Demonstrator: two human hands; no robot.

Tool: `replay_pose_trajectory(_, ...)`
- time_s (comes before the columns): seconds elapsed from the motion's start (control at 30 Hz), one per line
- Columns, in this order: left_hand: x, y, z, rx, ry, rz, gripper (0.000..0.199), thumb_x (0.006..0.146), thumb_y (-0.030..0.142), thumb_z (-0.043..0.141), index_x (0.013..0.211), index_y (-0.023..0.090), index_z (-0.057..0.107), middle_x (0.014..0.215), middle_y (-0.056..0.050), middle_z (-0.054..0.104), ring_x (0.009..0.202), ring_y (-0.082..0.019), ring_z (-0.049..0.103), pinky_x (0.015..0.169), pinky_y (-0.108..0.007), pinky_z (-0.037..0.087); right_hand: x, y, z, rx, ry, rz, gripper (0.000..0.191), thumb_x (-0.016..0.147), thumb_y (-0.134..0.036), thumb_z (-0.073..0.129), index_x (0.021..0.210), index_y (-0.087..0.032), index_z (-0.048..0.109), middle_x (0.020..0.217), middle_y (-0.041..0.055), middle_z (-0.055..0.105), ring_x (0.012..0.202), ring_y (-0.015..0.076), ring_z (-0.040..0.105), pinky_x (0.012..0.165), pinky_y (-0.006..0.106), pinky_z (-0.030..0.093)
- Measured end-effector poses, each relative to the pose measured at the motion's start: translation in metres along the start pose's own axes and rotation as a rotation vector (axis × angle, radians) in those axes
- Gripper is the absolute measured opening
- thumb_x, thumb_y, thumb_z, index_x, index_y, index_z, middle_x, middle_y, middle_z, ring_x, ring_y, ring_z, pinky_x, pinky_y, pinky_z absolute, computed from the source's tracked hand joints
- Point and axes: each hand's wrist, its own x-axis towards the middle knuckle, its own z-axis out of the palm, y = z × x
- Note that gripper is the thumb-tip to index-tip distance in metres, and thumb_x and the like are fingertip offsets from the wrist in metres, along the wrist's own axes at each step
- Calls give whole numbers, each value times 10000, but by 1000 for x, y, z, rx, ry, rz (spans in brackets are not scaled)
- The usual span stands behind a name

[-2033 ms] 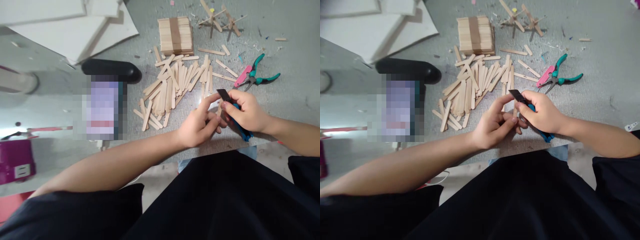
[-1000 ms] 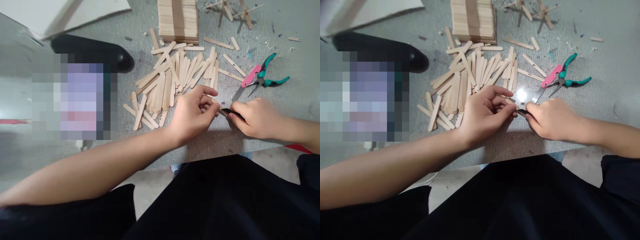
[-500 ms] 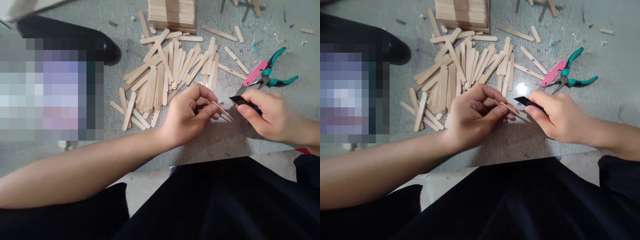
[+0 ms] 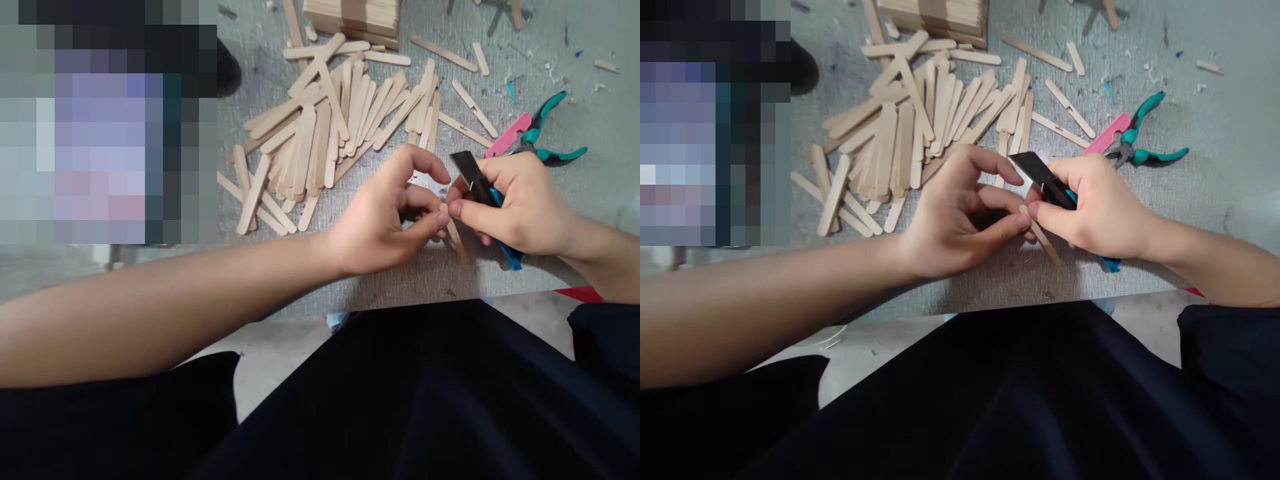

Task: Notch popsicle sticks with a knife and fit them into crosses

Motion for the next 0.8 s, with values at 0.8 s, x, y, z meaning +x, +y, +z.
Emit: replay_pose_trajectory(0.8, 10, 11, -2, -81, 5, 12, 260, 911, 218, 842, 1012, 283, 611, 755, 26, 770, 737, -205, 844, 685, -347, 657, 10, 30, -6, -80, 141, -3, 357, 1181, -603, 616, 996, -305, 552, 689, -19, 646, 564, 204, 612, 574, 380, 524)
